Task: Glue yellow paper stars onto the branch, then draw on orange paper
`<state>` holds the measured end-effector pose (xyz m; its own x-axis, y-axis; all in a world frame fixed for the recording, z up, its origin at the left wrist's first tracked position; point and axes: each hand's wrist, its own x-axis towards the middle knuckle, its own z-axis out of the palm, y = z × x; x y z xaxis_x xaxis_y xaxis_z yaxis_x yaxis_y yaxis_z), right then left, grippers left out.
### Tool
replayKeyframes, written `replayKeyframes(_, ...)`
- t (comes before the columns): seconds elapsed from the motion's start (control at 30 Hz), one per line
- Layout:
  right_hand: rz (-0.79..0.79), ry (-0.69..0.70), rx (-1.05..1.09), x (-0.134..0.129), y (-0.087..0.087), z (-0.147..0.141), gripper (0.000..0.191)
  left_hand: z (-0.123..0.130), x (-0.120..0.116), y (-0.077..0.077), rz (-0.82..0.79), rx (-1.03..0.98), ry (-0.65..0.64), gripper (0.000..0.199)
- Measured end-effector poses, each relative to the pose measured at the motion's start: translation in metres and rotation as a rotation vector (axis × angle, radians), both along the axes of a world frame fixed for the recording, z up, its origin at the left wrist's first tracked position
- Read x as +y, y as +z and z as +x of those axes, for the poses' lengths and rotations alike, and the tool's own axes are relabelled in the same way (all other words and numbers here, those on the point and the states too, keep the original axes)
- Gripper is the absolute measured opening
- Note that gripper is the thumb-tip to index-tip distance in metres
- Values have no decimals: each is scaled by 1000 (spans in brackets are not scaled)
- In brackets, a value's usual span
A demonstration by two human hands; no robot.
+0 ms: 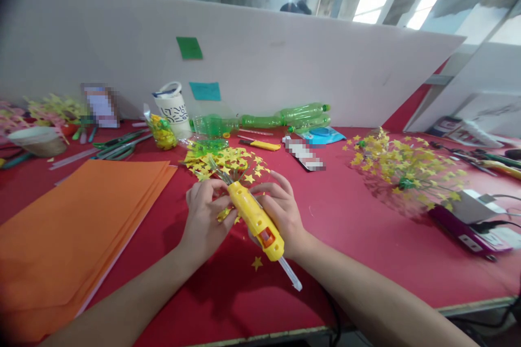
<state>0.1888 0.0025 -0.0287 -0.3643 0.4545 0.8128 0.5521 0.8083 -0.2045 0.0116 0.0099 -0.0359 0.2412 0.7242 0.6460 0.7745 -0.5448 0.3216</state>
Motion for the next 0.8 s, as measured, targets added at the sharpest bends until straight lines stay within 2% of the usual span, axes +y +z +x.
replayKeyframes(0.3,1,14,5,-2,1,-2,19,1,0,0,-19,0,7,5)
replayKeyframes(0.47,-10,-52,40,-2,7,3,18,-5,2,1,0,-27,-12,6)
replayKeyframes(0.6,-42,-116,64,2,11,9,15,-12,1,7,0,-13,-53,10)
replayKeyframes(0.8,-42,-138,85,6,11,13,12,-21,-3,21,-63,71,-87,19)
